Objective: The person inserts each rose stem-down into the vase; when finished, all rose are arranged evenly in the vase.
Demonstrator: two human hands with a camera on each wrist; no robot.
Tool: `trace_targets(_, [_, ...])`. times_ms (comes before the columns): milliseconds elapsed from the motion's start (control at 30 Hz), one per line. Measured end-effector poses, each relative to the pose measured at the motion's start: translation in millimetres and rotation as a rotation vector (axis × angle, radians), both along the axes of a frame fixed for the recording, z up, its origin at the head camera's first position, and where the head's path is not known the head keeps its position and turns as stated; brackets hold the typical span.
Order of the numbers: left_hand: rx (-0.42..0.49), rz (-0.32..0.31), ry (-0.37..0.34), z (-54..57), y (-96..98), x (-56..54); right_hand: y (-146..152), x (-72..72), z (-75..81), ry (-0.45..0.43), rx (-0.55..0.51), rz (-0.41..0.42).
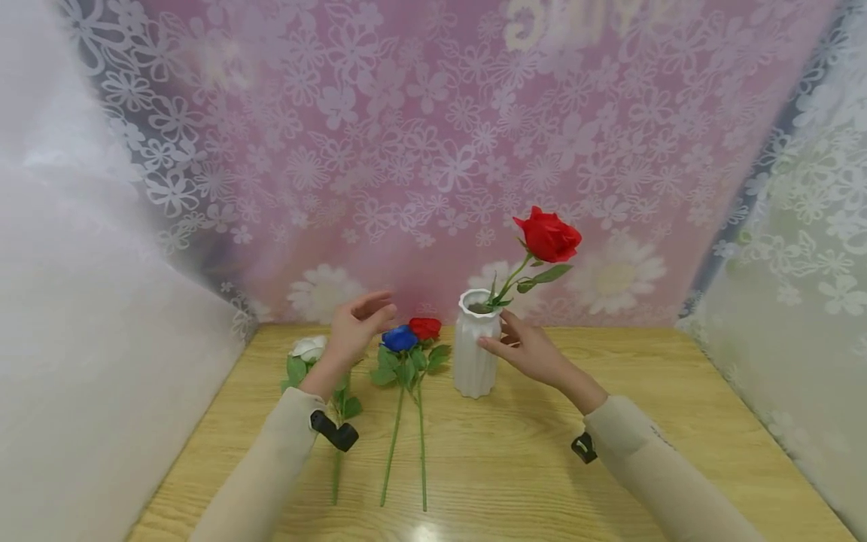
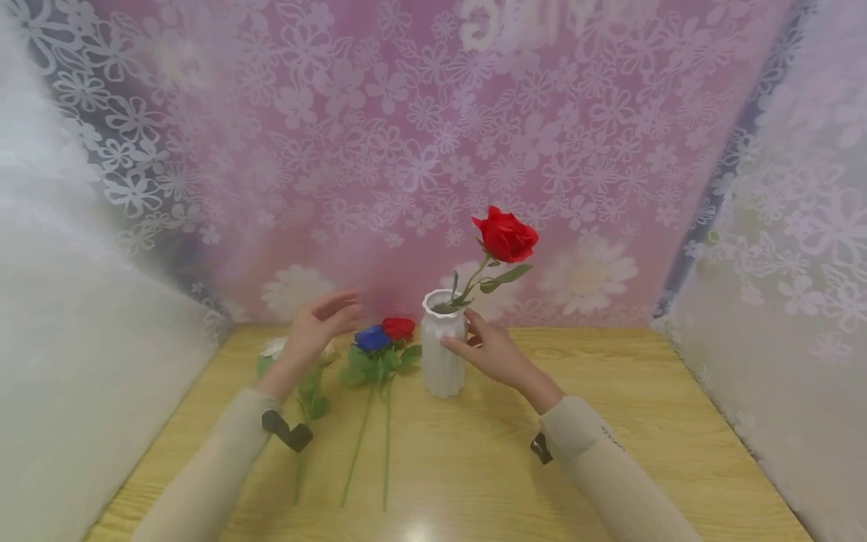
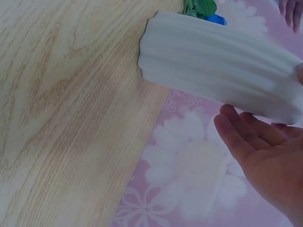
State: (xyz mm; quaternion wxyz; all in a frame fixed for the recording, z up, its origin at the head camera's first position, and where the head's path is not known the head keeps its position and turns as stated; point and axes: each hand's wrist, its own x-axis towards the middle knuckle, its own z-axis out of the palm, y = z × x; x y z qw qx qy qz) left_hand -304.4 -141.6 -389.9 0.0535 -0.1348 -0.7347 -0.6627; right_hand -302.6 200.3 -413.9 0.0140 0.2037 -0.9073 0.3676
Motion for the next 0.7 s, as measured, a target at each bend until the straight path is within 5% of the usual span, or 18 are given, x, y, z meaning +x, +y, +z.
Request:
trace_targets(433, [0.098,0.075,-0.099,-17.3,-78.7,21.7,0,-2.2,-0.5,0.002,0.01,0.022])
trace_targets(700, [0.045,0.151,-0.203,-27.5,-123.1,37.9,-1,-0.7,2.8,0.071,-0.068,0.004])
